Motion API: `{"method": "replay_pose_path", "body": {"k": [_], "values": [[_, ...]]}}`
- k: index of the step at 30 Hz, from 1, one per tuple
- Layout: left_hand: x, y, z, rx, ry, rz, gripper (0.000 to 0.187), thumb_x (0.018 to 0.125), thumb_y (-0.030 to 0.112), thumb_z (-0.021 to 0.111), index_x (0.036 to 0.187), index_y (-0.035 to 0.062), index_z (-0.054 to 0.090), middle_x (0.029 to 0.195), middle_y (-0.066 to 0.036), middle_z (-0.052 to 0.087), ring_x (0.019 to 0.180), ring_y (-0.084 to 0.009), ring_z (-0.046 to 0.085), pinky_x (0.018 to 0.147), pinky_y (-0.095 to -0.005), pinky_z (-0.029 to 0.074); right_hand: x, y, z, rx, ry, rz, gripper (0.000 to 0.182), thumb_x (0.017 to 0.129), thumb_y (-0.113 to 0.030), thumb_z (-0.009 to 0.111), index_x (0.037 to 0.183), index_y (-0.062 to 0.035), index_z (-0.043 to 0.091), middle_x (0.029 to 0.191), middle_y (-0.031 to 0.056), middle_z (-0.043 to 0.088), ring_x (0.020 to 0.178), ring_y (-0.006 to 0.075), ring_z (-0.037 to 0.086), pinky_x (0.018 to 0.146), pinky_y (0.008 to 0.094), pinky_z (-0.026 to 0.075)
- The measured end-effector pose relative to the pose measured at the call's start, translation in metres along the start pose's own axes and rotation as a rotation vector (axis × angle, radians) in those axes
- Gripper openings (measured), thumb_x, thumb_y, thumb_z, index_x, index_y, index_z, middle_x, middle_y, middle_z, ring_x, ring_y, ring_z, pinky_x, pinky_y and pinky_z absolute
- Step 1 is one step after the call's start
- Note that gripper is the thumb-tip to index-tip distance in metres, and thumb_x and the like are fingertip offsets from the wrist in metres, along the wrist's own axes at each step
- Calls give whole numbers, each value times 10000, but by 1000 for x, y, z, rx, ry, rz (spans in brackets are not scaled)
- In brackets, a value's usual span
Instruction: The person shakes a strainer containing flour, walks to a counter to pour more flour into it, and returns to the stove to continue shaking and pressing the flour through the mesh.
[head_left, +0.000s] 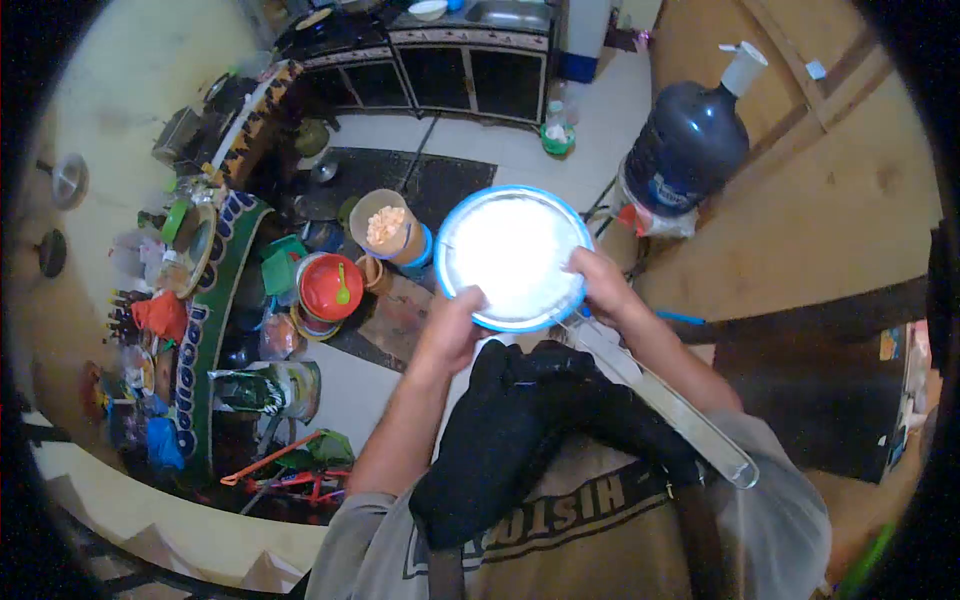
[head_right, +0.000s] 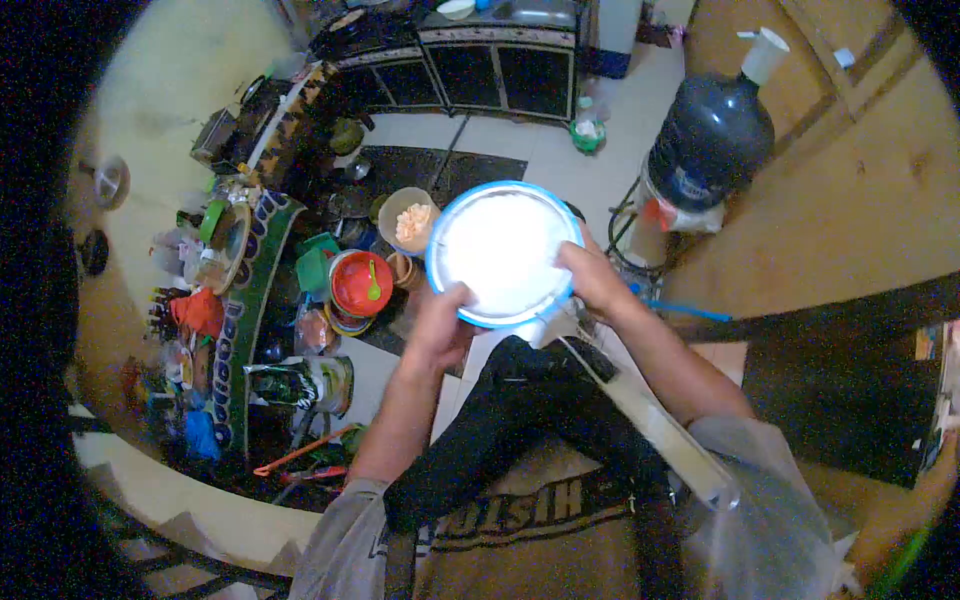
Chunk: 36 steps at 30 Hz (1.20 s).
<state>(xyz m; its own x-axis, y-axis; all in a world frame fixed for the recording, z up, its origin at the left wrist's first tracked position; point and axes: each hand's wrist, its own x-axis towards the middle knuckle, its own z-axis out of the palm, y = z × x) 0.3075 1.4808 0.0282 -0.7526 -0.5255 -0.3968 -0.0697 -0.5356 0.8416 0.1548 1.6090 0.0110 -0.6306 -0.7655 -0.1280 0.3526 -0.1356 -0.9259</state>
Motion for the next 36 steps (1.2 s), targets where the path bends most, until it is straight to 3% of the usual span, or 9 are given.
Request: {"method": "replay_pose_path", "body": {"k": [5, 8, 11, 16, 21, 23, 27, 29, 36], "values": [[12, 17, -17, -180, -122, -156, 590, 672, 84, 480, 1239, -21, 358, 1015, -138, 555, 804, -252, 599, 658, -373, 529, 15, 4, 6, -219, -4, -93, 547, 715, -125, 447, 1242, -3, 360, 1085, 126, 502, 986, 203, 498, 835, 308, 424], [3, 1, 11, 12, -45, 131, 637, 672, 101, 460, 1261, -85, 305, 1146, -222, 494, 994, -306, 555, 831, -394, 492, 3, -22, 2, 61, -65, -13, 572, 709, -141, 456, 1252, 4, 351, 1109, 151, 477, 1021, 218, 451, 876, 324, 378], [12, 10, -9, -235, -157, 17, 655, 663, 75, 472, 1280, -51, 295, 1163, -214, 489, 1027, -310, 543, 836, -444, 490, 18, -4, 10, -336, 16, -105, 597, 705, -129, 442, 1280, -4, 339, 1155, 163, 484, 1049, 237, 494, 895, 346, 406], [-3, 1, 21, 22, 80, 140, 553, 711, 121, 433, 1210, -103, 354, 1064, -221, 552, 911, -329, 603, 793, -423, 505, 15, -13, -9, 30, -137, -68, 591, 703, -141, 451, 1263, 10, 342, 1107, 158, 492, 920, 218, 516, 828, 329, 433], [10, 6, 0, -178, 38, 7, 582, 670, 86, 471, 1219, -74, 360, 1063, -192, 550, 929, -305, 590, 759, -461, 506, 15, -30, 11, -339, -66, -2, 574, 708, -136, 444, 1245, 41, 348, 1053, 150, 516, 936, 210, 515, 801, 332, 447], [-1, 1, 17, -16, 32, 89, 620, 662, 86, 485, 1255, -27, 343, 1111, -186, 527, 964, -317, 571, 752, -468, 505, 15, -27, -3, -11, -182, -119, 579, 703, -136, 444, 1248, 35, 350, 1068, 148, 511, 947, 209, 510, 837, 323, 427], [11, 19, -11, -212, -113, -61, 660, 662, 65, 467, 1293, -17, 295, 1175, -201, 479, 1041, -346, 528, 845, -487, 472, 32, 4, 10, -268, -39, -93, 587, 697, -135, 447, 1257, 15, 351, 1086, 144, 500, 958, 217, 508, 859, 320, 412], [10, 0, 0, -110, -14, 144, 572, 682, 112, 458, 1207, -89, 354, 1111, -223, 512, 986, -321, 564, 773, -473, 503, 20, -10, 0, -191, -76, -19, 577, 707, -155, 452, 1247, 21, 350, 1065, 135, 493, 965, 214, 472, 849, 304, 395], [1, 12, 0, -97, -47, 64, 590, 680, 92, 434, 1252, -15, 341, 1072, -184, 525, 911, -306, 588, 687, -447, 527, 22, -6, 7, -152, -59, -98, 591, 689, -136, 444, 1251, 18, 343, 1074, 152, 495, 971, 228, 497, 835, 317, 422]]}}
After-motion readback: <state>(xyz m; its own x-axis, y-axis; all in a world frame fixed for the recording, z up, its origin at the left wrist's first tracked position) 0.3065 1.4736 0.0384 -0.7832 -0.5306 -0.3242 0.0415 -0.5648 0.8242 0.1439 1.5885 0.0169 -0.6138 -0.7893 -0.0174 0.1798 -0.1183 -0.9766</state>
